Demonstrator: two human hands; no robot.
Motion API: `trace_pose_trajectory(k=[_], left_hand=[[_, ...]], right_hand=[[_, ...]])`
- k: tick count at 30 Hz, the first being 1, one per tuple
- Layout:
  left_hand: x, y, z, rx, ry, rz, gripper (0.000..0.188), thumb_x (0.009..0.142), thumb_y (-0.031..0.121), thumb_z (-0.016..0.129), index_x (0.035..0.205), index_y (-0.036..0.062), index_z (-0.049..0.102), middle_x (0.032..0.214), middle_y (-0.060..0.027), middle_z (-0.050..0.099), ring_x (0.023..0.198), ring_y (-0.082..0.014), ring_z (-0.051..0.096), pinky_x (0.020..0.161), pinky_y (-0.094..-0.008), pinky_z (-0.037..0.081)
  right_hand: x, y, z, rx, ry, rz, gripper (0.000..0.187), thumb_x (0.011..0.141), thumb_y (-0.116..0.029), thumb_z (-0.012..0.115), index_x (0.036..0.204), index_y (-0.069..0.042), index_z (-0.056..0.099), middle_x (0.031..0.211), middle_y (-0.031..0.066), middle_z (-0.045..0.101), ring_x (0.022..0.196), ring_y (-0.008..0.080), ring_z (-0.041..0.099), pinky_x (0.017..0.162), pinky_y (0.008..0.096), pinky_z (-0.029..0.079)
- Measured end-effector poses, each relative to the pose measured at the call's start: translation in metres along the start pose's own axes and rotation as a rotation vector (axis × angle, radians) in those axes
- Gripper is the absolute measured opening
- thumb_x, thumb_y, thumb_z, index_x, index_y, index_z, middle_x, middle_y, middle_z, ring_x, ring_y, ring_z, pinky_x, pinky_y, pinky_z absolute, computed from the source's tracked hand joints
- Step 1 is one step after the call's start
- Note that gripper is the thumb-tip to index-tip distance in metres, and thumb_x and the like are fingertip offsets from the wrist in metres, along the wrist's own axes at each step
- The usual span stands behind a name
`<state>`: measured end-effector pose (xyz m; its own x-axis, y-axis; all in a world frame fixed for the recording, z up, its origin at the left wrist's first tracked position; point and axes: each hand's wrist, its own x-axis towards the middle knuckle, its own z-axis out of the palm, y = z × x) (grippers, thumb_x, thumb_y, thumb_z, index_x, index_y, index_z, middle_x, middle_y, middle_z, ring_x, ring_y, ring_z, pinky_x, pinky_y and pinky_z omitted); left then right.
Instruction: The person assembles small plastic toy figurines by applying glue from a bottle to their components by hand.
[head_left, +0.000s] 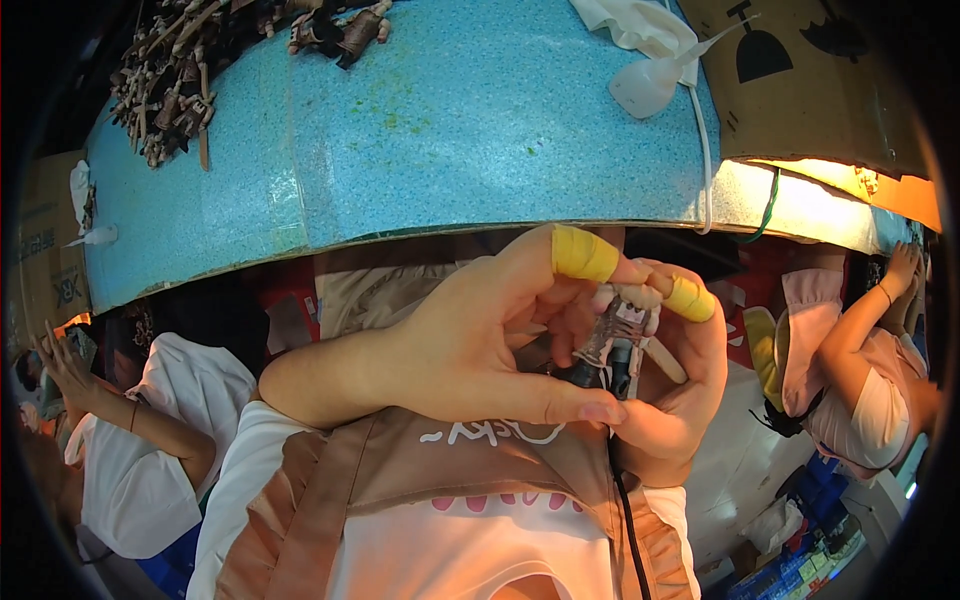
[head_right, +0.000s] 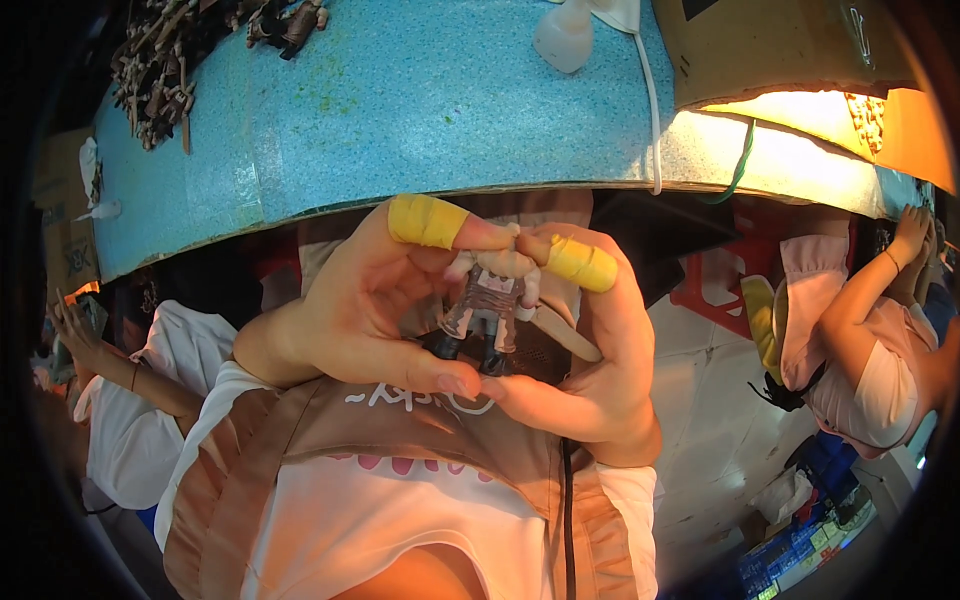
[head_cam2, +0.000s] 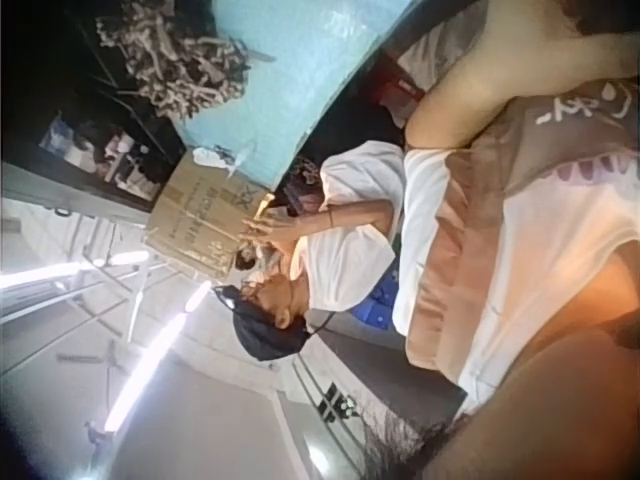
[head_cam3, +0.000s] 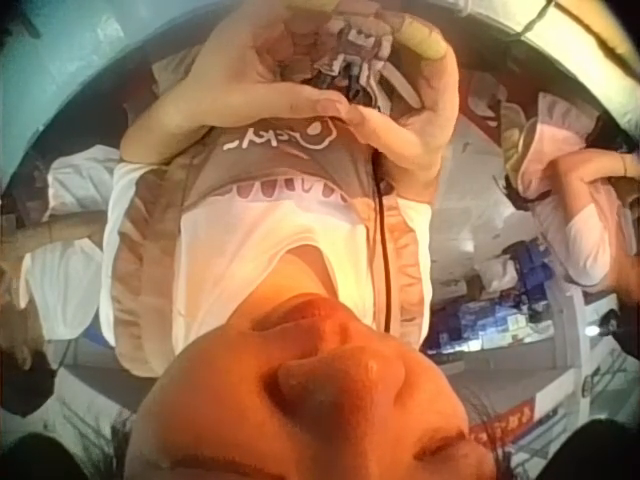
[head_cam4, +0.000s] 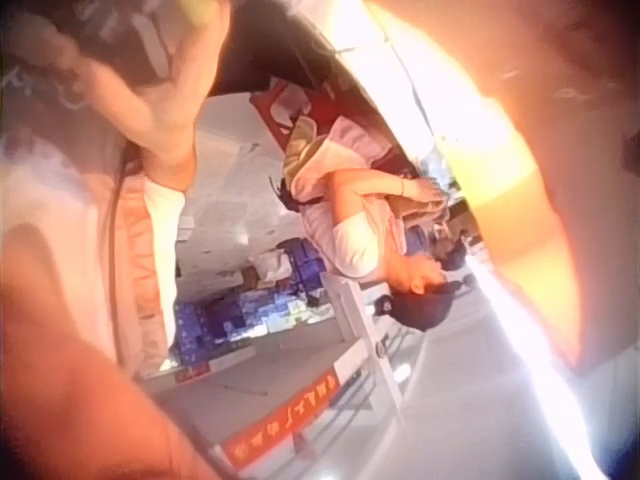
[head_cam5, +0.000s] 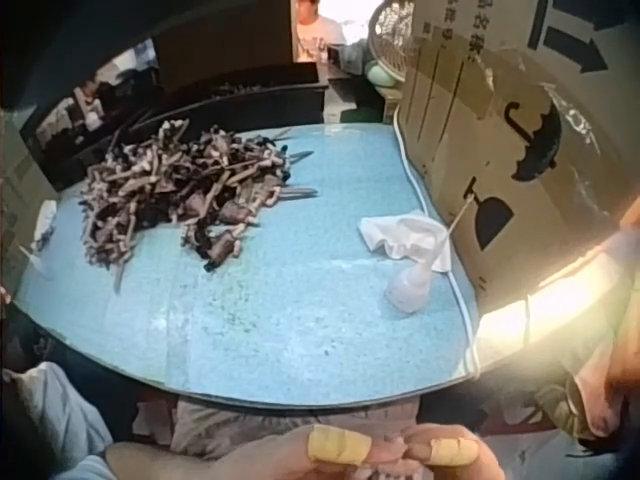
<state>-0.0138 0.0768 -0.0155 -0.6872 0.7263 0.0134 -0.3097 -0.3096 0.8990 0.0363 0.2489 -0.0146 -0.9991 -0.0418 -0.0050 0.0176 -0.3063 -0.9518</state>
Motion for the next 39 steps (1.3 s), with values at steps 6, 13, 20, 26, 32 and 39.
trace_pose_trajectory(k=[6, 13, 20, 26, 32, 39], left_hand=[[0.002, -0.003, -0.003, 0.214, -0.082, 0.040, 0.075, 0.074, -0.002, 0.065, 0.135, 0.0042, 0.020, 0.120, -0.0161, 0.045, 0.104, -0.0201, 0.050, 0.088, -0.0306, 0.040], [0.004, -0.007, 0.003, -0.225, 0.037, -0.048, 0.067, 0.079, 0.007, 0.052, 0.136, 0.0037, 0.017, 0.118, -0.0147, 0.044, 0.107, -0.0179, 0.045, 0.091, -0.0307, 0.037], [0.005, -0.011, 0.000, -0.250, 0.068, -0.068, 0.060, 0.074, 0.004, 0.048, 0.130, 0.0021, 0.025, 0.115, -0.0142, 0.046, 0.105, -0.0171, 0.046, 0.090, -0.0300, 0.037], [0.003, -0.009, 0.003, -0.245, 0.114, -0.054, 0.058, 0.073, 0.005, 0.048, 0.127, 0.0024, 0.026, 0.113, -0.0141, 0.047, 0.103, -0.0169, 0.045, 0.089, -0.0298, 0.037], [0.001, -0.014, 0.002, -0.189, 0.131, 0.023, 0.058, 0.073, 0.005, 0.048, 0.126, 0.0029, 0.024, 0.110, -0.0156, 0.047, 0.102, -0.0195, 0.045, 0.087, -0.0309, 0.038], [0.003, -0.021, -0.008, 0.490, 0.051, 0.384, 0.060, 0.070, 0.001, 0.055, 0.124, 0.0020, 0.027, 0.101, -0.0184, 0.048, 0.090, -0.0223, 0.051, 0.077, -0.0354, 0.044]], right_hand=[[0.003, 0.002, -0.003, -0.403, 0.133, -0.130, 0.033, 0.059, -0.001, 0.072, 0.089, 0.001, 0.059, 0.094, 0.0150, 0.057, 0.082, 0.0255, 0.057, 0.072, 0.0348, 0.046], [0.016, 0.006, -0.001, -0.977, 0.070, -0.644, 0.033, 0.048, 0.003, 0.068, 0.079, 0.000, 0.060, 0.090, 0.0110, 0.059, 0.085, 0.0293, 0.056, 0.071, 0.0362, 0.047], [0.014, 0.004, 0.004, -1.102, 0.043, -0.667, 0.031, 0.047, 0.002, 0.068, 0.077, 0.000, 0.060, 0.089, 0.0104, 0.059, 0.084, 0.0284, 0.056, 0.067, 0.0350, 0.046], [0.016, 0.005, 0.008, -1.096, 0.043, -0.729, 0.030, 0.046, 0.002, 0.068, 0.075, 0.000, 0.061, 0.089, 0.0108, 0.058, 0.078, 0.0277, 0.058, 0.065, 0.0343, 0.044], [0.017, 0.007, 0.009, -1.019, 0.031, -0.680, 0.033, 0.048, 0.003, 0.068, 0.080, 0.001, 0.062, 0.092, 0.0116, 0.058, 0.079, 0.0281, 0.057, 0.069, 0.0351, 0.046], [0.013, 0.000, -0.002, -0.540, -0.096, -0.319, 0.029, 0.059, 0.000, 0.065, 0.088, 0.004, 0.061, 0.104, 0.0217, 0.051, 0.097, 0.0328, 0.055, 0.081, 0.0379, 0.047]])
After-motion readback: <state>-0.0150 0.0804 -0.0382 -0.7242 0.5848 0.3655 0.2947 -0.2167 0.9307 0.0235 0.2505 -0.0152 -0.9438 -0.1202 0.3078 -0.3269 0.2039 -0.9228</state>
